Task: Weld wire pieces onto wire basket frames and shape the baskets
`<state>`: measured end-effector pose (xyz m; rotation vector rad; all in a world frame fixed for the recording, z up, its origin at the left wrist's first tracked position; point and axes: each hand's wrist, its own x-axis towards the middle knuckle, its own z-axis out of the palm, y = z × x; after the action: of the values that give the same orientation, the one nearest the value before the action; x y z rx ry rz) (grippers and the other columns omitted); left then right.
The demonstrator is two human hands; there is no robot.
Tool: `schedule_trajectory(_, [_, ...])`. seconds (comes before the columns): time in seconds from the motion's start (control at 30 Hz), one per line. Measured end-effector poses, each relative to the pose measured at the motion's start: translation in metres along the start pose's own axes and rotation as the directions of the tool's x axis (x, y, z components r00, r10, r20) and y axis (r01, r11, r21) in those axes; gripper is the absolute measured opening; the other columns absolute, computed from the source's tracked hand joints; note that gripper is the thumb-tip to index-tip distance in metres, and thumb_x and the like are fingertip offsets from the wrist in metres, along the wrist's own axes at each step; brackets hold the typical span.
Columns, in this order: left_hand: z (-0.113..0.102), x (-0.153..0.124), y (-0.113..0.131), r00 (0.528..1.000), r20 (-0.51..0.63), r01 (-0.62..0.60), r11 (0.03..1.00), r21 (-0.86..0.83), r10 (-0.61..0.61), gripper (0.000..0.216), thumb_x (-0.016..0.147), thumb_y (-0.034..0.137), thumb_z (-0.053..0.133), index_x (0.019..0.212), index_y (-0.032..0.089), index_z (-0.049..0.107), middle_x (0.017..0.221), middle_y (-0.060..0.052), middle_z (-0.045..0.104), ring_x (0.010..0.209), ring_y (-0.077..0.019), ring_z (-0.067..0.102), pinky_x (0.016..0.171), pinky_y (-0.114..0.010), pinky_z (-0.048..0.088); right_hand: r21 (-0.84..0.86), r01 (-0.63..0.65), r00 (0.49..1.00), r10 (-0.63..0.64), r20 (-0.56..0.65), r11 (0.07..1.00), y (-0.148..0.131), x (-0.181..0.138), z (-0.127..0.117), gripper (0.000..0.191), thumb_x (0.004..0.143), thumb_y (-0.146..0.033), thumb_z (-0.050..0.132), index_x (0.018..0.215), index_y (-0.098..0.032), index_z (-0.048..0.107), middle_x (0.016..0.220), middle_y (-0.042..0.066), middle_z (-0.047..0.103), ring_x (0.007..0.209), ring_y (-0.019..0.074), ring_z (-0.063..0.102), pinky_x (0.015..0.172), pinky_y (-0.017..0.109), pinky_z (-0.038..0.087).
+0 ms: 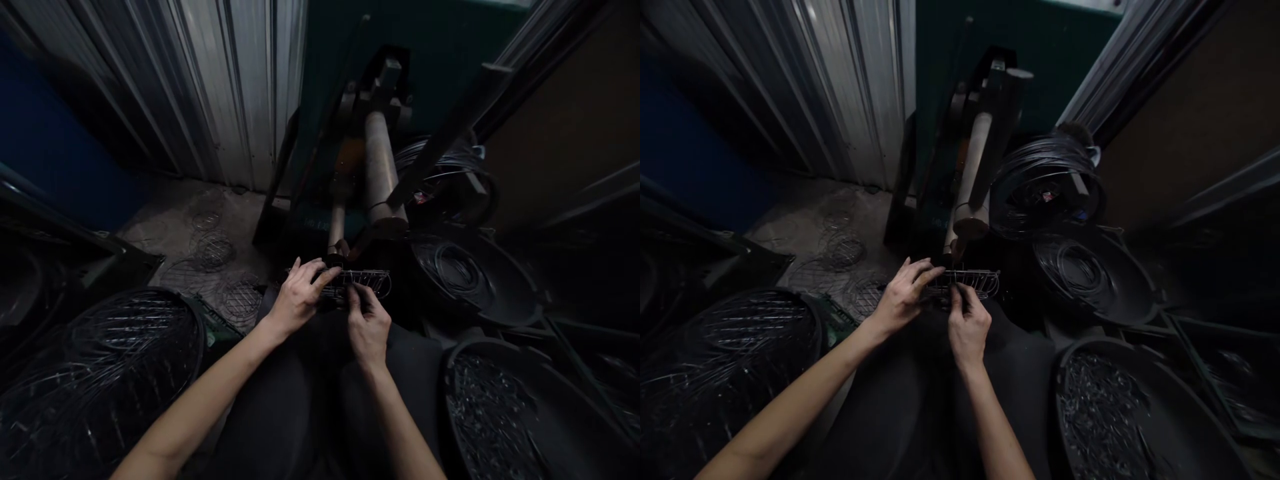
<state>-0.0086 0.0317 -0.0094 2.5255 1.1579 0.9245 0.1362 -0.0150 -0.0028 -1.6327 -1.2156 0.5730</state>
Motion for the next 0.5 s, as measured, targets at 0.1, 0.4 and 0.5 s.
schedule_trajectory(0.1, [0.003, 0.005, -0.005, 1.000, -0.023, -0.012, 1.000, -0.007, 0.012, 0.065, 0.071, -0.001, 0.048, 0.131, 0.022, 0.040, 0.123, -0.010, 0.051, 0.123, -0.0227, 0.046, 0.107, -0.053, 0.031, 0.007, 0.034, 0.999, -0.034, -0.013, 0.999, 0.002, 0.006, 0.002, 0.029, 0.086, -0.042, 0.050, 0.090, -0.017, 0.065, 0.081, 0.003, 0.067, 0.073, 0.0161, 0.061, 0.069, 0.026, 0.046])
schedule_trajectory(0.4, [0.006, 0.017, -0.013, 0.998, -0.053, -0.025, 0.999, 0.026, 0.026, 0.057, 0.075, 0.004, 0.052, 0.129, 0.021, 0.043, 0.122, -0.011, 0.053, 0.121, -0.0238, 0.048, 0.105, -0.053, 0.034, -0.036, 0.083, 0.996, -0.084, -0.026, 0.996, 0.005, 0.021, 0.006, 0.029, 0.087, -0.041, 0.049, 0.090, -0.017, 0.065, 0.082, 0.003, 0.067, 0.073, 0.0156, 0.060, 0.069, 0.026, 0.046])
schedule_trajectory(0.5, [0.006, 0.017, -0.014, 0.996, -0.071, -0.048, 0.996, 0.074, 0.054, 0.057, 0.076, 0.003, 0.051, 0.130, 0.021, 0.042, 0.122, -0.011, 0.053, 0.121, -0.0237, 0.048, 0.105, -0.054, 0.033, -0.038, 0.103, 0.994, -0.104, -0.025, 0.994, 0.004, 0.021, 0.006, 0.028, 0.087, -0.040, 0.049, 0.090, -0.017, 0.065, 0.081, 0.003, 0.067, 0.072, 0.0152, 0.061, 0.068, 0.025, 0.046])
